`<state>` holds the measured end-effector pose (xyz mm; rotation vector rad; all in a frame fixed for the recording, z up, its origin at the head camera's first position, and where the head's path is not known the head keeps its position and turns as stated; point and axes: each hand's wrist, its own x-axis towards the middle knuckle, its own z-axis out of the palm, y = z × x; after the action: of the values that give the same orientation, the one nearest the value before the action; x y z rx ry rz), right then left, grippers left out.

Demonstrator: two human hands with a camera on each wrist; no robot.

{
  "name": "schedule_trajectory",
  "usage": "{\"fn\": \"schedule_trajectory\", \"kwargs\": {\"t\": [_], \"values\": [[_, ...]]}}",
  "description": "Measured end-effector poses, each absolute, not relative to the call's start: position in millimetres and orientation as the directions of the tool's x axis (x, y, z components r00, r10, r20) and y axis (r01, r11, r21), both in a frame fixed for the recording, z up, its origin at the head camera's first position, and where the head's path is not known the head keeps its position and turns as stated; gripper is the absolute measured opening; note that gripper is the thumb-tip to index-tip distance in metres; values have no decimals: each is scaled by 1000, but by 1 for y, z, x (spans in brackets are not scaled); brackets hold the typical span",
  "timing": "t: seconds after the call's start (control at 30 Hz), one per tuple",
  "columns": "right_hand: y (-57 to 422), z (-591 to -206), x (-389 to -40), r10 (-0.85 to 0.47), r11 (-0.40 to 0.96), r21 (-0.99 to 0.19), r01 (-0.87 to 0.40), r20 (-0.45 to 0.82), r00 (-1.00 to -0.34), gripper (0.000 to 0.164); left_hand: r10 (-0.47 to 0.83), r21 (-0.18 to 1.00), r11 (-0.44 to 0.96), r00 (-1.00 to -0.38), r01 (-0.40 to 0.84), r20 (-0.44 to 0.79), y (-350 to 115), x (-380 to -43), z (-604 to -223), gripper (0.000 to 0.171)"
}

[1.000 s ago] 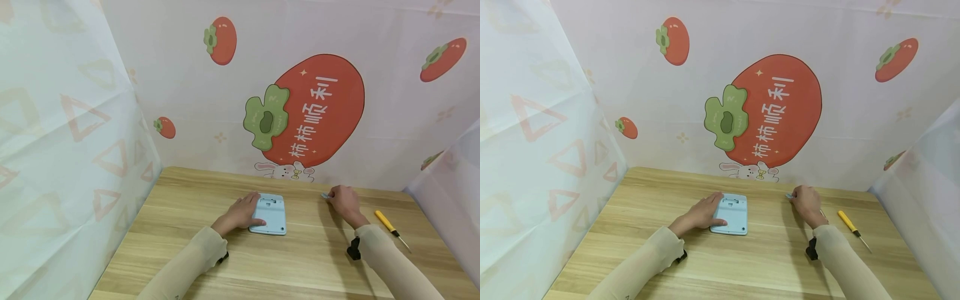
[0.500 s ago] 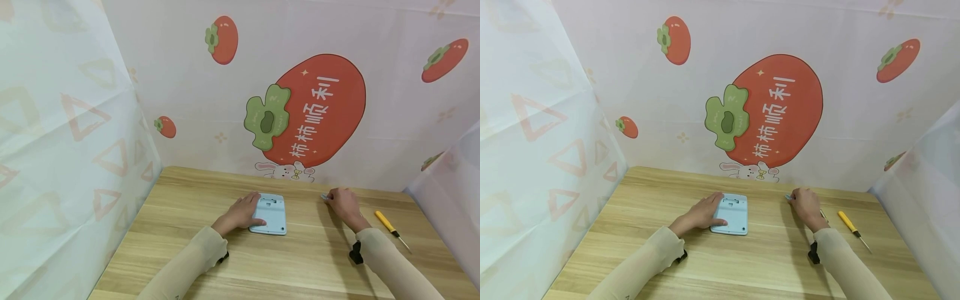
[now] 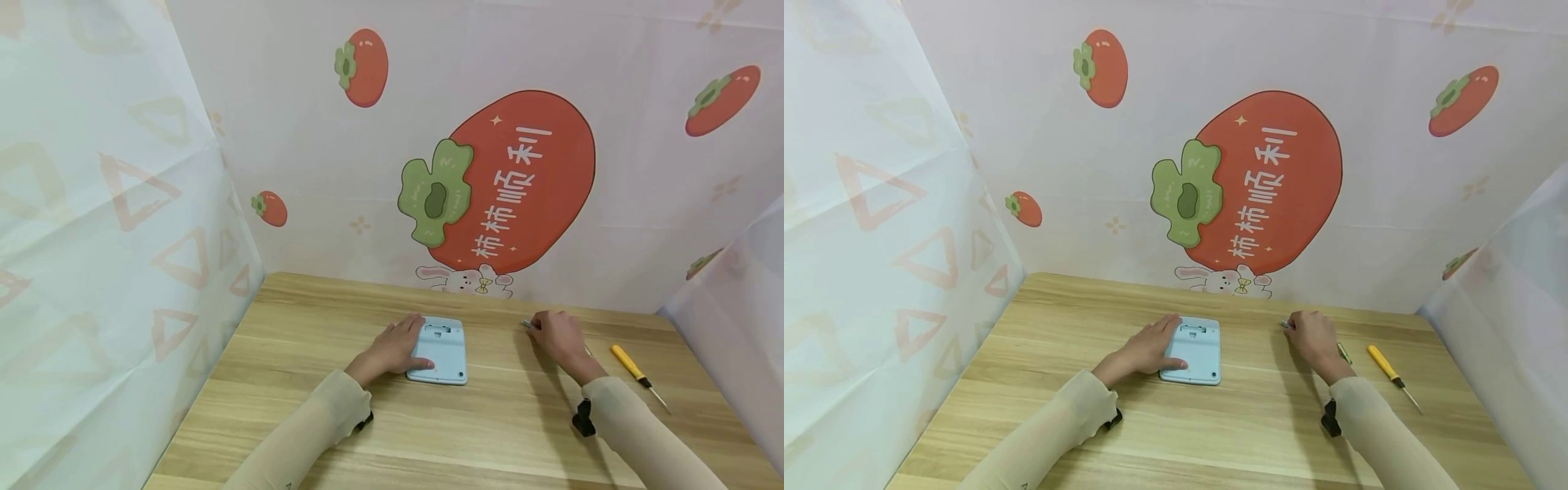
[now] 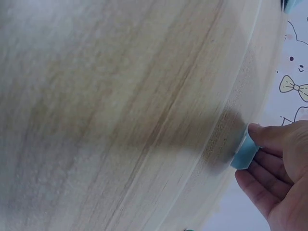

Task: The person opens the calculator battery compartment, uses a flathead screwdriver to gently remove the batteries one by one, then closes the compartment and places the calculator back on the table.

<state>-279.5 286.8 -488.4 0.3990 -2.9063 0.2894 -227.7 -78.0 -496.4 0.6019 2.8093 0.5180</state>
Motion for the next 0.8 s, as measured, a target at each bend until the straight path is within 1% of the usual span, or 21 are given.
{"fn": "schedule_trajectory", "kwargs": {"t": [0.1,0.33,0.63,0.8], "values": [[286,-489,-279,-243,944,-175,-279,202,-949,12,434,384,852,-890,356,-139,-78,-227,-497,98],[284,-491,-281,-228,952,-168,-257,174,-958,15,437,380,852,-889,360,-139,-79,-227,-496,99],[285,-496,-279,-269,940,-136,-312,263,-926,14,426,388,855,-892,344,-148,-78,-227,-497,99],[286,-496,-280,-278,934,-143,-326,279,-919,12,424,391,855,-894,341,-146,-78,-228,-497,99]]}}
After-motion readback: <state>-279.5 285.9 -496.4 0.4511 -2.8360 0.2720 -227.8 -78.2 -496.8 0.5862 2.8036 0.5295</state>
